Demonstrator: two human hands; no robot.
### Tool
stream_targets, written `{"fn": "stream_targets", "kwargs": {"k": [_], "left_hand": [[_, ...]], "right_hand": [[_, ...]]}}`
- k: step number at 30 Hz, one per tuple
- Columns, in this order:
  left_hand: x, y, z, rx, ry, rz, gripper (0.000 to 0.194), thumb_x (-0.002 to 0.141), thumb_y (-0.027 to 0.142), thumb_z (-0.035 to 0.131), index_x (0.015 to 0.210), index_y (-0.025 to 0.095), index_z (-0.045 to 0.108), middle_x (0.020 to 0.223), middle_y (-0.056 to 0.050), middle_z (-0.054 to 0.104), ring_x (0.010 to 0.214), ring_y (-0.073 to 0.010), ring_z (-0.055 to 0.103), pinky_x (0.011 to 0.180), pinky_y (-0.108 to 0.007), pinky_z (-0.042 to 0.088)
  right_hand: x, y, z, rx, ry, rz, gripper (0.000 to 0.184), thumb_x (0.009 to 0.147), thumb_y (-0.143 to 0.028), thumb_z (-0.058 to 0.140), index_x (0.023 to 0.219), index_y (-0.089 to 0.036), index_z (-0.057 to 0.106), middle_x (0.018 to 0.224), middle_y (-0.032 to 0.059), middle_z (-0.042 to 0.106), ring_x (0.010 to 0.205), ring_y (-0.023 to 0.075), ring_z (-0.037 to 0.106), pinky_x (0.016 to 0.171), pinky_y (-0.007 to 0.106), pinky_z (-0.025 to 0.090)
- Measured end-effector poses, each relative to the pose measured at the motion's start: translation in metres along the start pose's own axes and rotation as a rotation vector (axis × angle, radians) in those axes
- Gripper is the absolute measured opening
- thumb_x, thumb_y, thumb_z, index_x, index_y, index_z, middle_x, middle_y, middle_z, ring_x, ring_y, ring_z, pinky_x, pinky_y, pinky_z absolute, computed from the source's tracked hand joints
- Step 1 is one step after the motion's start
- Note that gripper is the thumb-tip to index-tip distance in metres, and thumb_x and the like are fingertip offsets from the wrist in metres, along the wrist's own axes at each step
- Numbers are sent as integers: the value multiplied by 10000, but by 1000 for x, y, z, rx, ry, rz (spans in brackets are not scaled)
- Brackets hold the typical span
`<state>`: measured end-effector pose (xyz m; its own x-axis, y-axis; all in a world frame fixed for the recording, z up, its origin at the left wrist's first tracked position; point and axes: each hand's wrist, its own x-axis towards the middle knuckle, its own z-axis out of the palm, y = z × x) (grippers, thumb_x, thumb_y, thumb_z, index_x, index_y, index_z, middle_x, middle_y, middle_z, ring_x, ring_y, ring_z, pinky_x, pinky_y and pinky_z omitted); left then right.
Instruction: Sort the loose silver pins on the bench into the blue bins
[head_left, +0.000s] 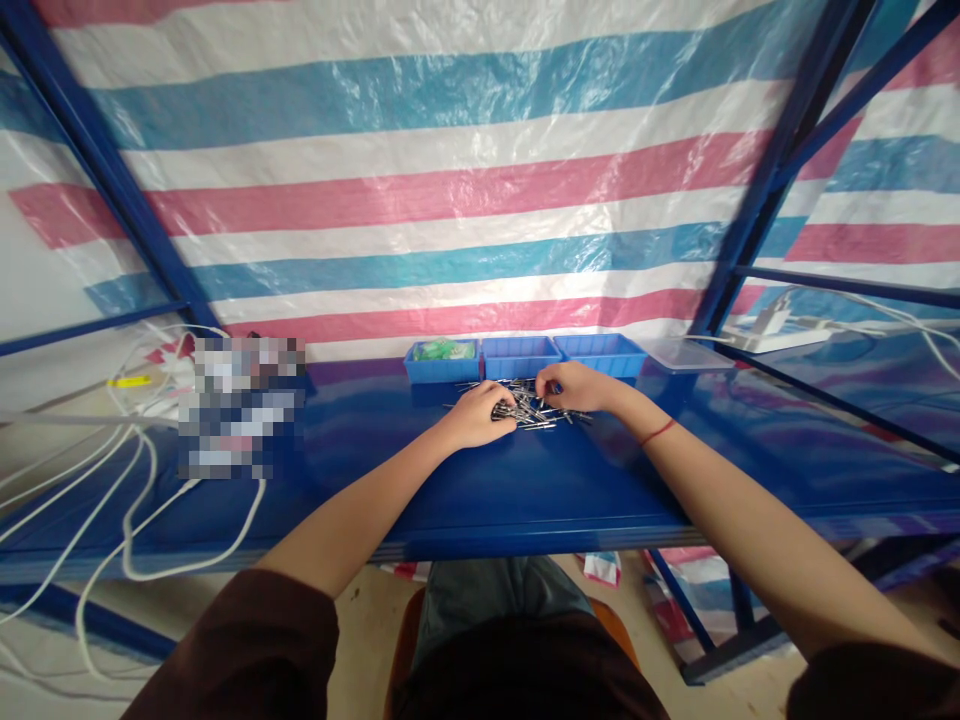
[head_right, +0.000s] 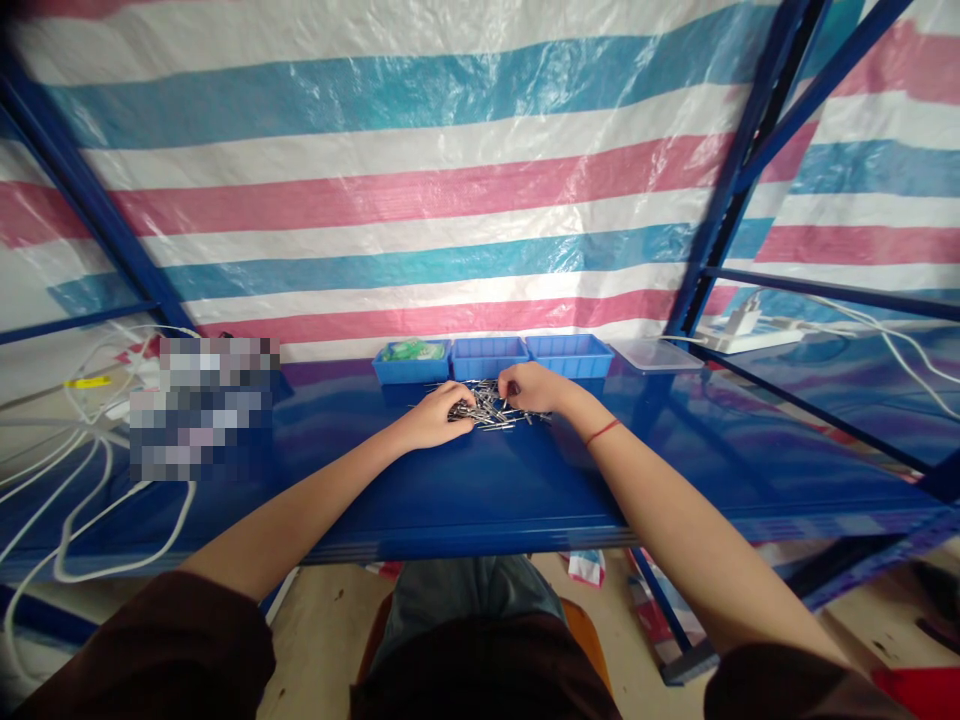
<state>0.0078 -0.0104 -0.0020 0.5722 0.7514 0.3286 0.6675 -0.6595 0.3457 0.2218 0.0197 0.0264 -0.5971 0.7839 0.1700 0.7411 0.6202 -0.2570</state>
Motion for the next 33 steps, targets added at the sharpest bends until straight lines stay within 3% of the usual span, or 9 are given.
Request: {"fn": "stream_targets", "kwargs": {"k": [5,8,11,13,16,20,26,33], "left_hand": [[1,-4,-12,-12,51,14,288,730,211,487,1013,214,541,1080,-35,572,1065,-202,500,977,-369,362],[1,-12,-24,24,69,5,308,732,200,469,1025,208,563,1088,-40,573,1068,-195,501,979,-347,357],[-1,-21,-34,58,-28,-61,324,737,295,512,1049,248,588,1106,-35,557,1089,-217,488,973,-365,361],[-4,-24,-39,75,-110,-98,370,714,402,563,1063,284,600,1151,-31,529,1134,-245,453,991,-394,338],[-6,-27,-41,49,-211,-129,477,664,513,603,1091,301,604,1134,-42,522,1113,-254,471,975,-374,355],[-6,-28,-41,-25,-254,-139,514,665,507,602,1129,285,597,1062,-43,548,991,-217,552,879,-292,426],[-2,-37,-38,-56,-219,-105,445,706,336,559,1135,224,588,1102,-59,587,982,-202,571,856,-280,447],[1,-46,-35,-18,-99,-122,418,722,195,494,1131,173,578,1127,-80,606,972,-199,586,877,-320,458]], "right_hand": [[0,1,1,-6,82,-23,292,614,-28,490,805,-165,663,824,57,666,758,172,592,705,268,444],[0,-8,4,56,119,-104,229,708,-136,531,885,-156,675,910,77,663,832,184,597,779,299,446],[0,-16,8,127,63,-237,281,755,-306,580,984,-166,664,997,75,654,908,191,594,830,311,434],[0,-19,9,135,13,-277,288,749,-328,597,980,-169,667,987,68,661,907,190,596,825,301,433],[0,-17,11,105,15,-233,236,737,-239,586,941,-160,673,958,68,671,866,188,605,789,287,438],[3,-11,13,37,57,-164,227,687,-123,551,877,-158,669,890,62,680,786,179,607,729,277,442],[4,-4,12,-36,125,-122,275,660,-34,474,817,-157,663,840,61,679,755,169,607,715,267,443],[-1,2,-3,-55,198,-21,368,626,26,415,817,-162,667,862,54,691,783,175,616,734,264,450]]}}
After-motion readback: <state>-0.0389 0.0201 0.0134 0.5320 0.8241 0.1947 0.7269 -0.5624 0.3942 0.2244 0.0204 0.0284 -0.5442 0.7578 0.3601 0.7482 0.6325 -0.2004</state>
